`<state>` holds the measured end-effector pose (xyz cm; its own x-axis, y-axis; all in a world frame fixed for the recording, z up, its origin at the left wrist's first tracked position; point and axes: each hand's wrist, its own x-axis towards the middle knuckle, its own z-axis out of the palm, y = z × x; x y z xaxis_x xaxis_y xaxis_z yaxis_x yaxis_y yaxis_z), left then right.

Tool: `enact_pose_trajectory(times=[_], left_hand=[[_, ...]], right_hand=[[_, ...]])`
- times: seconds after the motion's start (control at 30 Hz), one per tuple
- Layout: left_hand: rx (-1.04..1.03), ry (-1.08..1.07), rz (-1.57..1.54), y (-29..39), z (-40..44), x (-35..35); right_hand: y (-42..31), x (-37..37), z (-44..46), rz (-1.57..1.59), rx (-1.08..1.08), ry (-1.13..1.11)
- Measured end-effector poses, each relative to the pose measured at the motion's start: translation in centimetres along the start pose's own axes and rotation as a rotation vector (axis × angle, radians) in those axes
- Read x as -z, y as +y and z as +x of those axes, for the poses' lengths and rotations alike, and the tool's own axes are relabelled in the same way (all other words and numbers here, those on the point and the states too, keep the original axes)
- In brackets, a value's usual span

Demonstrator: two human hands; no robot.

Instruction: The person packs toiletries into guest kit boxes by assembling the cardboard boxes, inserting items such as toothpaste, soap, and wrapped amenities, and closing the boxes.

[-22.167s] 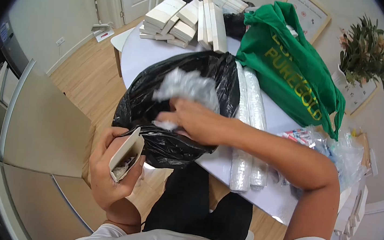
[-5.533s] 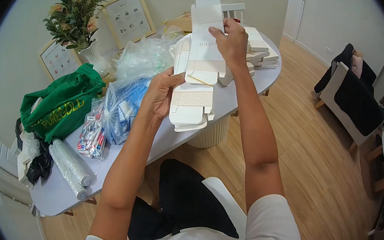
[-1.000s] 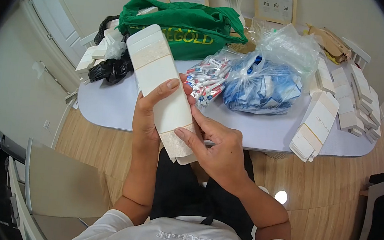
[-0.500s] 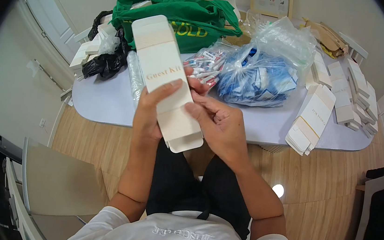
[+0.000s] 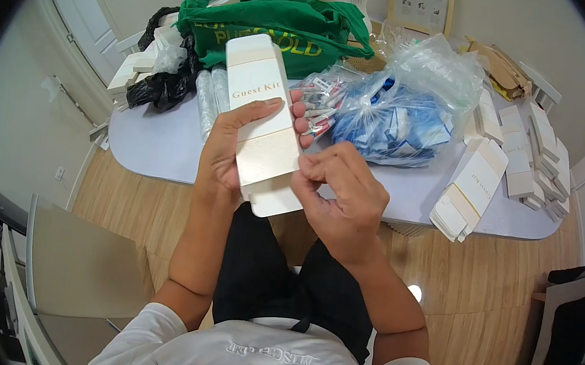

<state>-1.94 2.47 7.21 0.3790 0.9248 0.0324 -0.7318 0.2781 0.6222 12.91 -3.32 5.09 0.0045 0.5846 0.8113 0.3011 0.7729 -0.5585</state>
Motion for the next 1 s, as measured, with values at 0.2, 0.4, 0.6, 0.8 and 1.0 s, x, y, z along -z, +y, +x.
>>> enact_pose_trajectory(times=[0.2, 0.4, 0.6, 0.8, 1.0], left_hand=[[-0.103, 0.035, 0.055, -0.8, -0.1, -0.2], [-0.113, -0.005, 0.016, 0.0, 0.4, -0.7], [-0.16, 0.035, 0.063, -0.4, 0.0, -1.0], [-0.227, 0.071, 0.042, -1.5, -0.1, -1.5], [-0.448, 0.147, 0.111, -2.4, -0.8, -2.1]], right_hand=[[0.9, -1.1, -0.9, 0.062, -0.055, 0.188], [-1.0, -1.2, -1.4, 0.007, -0.012, -0.044], [-1.1, -2.1, -1.5, 0.062, -0.105, 0.05], [-1.3, -2.3, -1.0, -0.064, -0.084, 0.091], [-0.3, -3.5, -1.9, 0.084, -0.267, 0.26]])
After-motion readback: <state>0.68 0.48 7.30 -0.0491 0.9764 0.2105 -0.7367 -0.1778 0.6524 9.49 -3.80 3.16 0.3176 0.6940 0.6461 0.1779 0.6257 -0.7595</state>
